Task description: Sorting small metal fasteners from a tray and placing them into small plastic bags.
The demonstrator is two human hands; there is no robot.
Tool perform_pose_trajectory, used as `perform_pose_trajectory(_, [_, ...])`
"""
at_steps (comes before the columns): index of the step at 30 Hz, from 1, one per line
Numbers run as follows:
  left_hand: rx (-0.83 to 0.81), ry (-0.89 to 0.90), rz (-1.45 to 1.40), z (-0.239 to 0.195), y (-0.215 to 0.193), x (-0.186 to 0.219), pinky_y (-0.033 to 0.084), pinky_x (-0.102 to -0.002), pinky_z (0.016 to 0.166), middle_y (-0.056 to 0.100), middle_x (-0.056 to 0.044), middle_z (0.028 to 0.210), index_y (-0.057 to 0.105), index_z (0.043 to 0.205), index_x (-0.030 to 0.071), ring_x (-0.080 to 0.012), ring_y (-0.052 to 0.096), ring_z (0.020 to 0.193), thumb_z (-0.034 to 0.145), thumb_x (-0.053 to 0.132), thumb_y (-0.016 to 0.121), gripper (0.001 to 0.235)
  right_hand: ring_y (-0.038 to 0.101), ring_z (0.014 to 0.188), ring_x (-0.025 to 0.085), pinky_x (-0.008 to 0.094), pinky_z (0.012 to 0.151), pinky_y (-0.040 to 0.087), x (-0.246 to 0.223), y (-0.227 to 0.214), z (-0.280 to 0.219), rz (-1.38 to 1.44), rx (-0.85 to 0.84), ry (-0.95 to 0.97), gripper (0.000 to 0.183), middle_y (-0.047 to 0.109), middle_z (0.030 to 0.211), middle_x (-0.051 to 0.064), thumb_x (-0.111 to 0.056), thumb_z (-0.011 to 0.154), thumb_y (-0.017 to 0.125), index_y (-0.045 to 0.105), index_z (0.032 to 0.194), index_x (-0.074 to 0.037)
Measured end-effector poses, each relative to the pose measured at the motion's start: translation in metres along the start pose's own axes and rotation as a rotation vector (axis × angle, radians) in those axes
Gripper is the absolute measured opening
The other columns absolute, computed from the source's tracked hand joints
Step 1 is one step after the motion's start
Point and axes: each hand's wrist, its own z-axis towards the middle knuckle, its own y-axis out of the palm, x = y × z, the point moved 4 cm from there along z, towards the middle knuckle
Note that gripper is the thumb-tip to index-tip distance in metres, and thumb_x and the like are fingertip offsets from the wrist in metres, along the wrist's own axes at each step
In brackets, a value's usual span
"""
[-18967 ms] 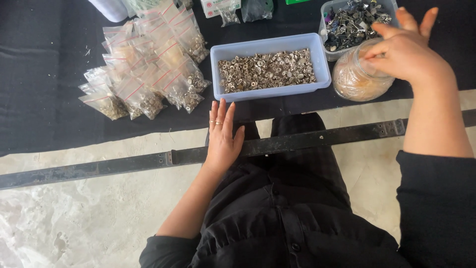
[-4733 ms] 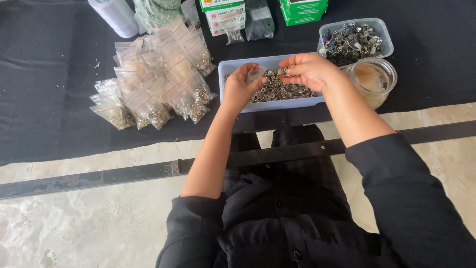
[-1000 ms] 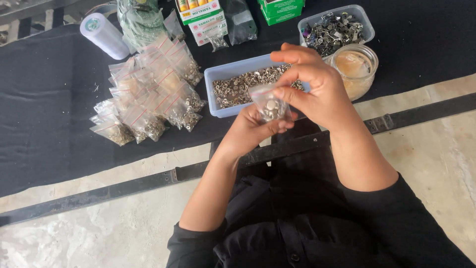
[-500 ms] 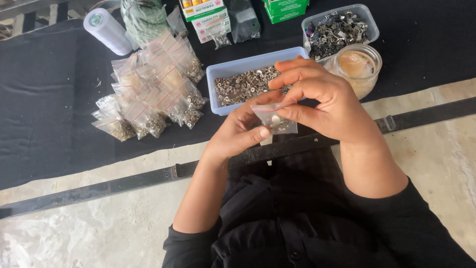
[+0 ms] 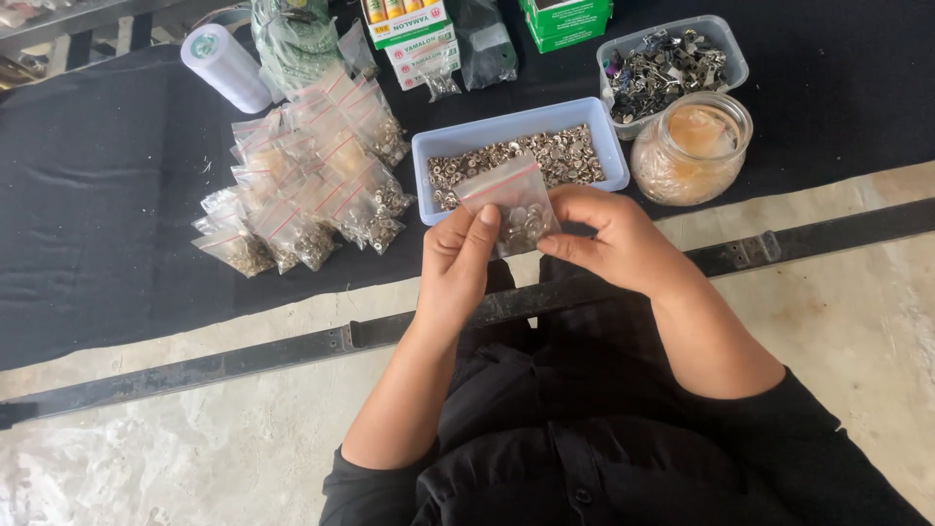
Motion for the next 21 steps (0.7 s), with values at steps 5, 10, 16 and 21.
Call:
perform_pose_trajectory(5, [0.085,-0.025,-0.080,-0.003,0.000,-0.014,0.041,-0.019,0.068,0.064,0.003,0.073,0.079,0.104,0.004,-0.0033,0.043,0.076,0.107,0.018,0.059,0.025,0.073,0.106,0.029,0.046,0.094,0.056,0.014,0.002,-0.010,-0.068,0.021,0.032,0.013,0.075,0.107,0.013,-0.012,0.099,0.070,0.073,0.092,-0.001])
perform_pose_trajectory(10, [0.083,-0.031,-0.083,-0.006,0.003,-0.013,0.043,-0.020,0.074,0.067,0.002,0.079,0.078,0.106,0.005,-0.0042,0.047,0.083,0.107,0.018,0.059,0.023,0.074,0.095,0.026,0.042,0.089,0.057,0.016,0.000,-0.008,-0.084,0.031,0.040,0.010,0.075,0.100,0.011,-0.007,0.091,0.079,0.072,0.084,-0.004])
perform_pose_trajectory(16, [0.052,-0.036,-0.003,-0.003,0.007,0.009,0.051,-0.025,0.078,0.073,-0.004,0.084,0.078,0.108,0.004,-0.0062,0.052,0.086,0.107,0.020,0.060,0.024,0.072,0.103,0.024,0.047,0.093,0.057,0.012,0.010,-0.005,-0.005,-0.051,0.140,0.007,0.074,0.101,0.012,-0.003,0.095,0.072,0.075,0.101,-0.003])
perform_pose_trajectory(21, [-0.052,-0.006,-0.009,-0.007,0.017,0.009,0.051,-0.045,0.102,0.074,-0.018,0.123,0.075,0.119,0.004,-0.0233,0.063,0.117,0.109,0.021,0.058,0.026,0.068,0.115,0.025,0.045,0.100,0.055,0.018,0.003,-0.008,0.121,0.138,0.056,0.016,0.068,0.121,0.019,-0.005,0.097,0.073,0.067,0.107,0.005])
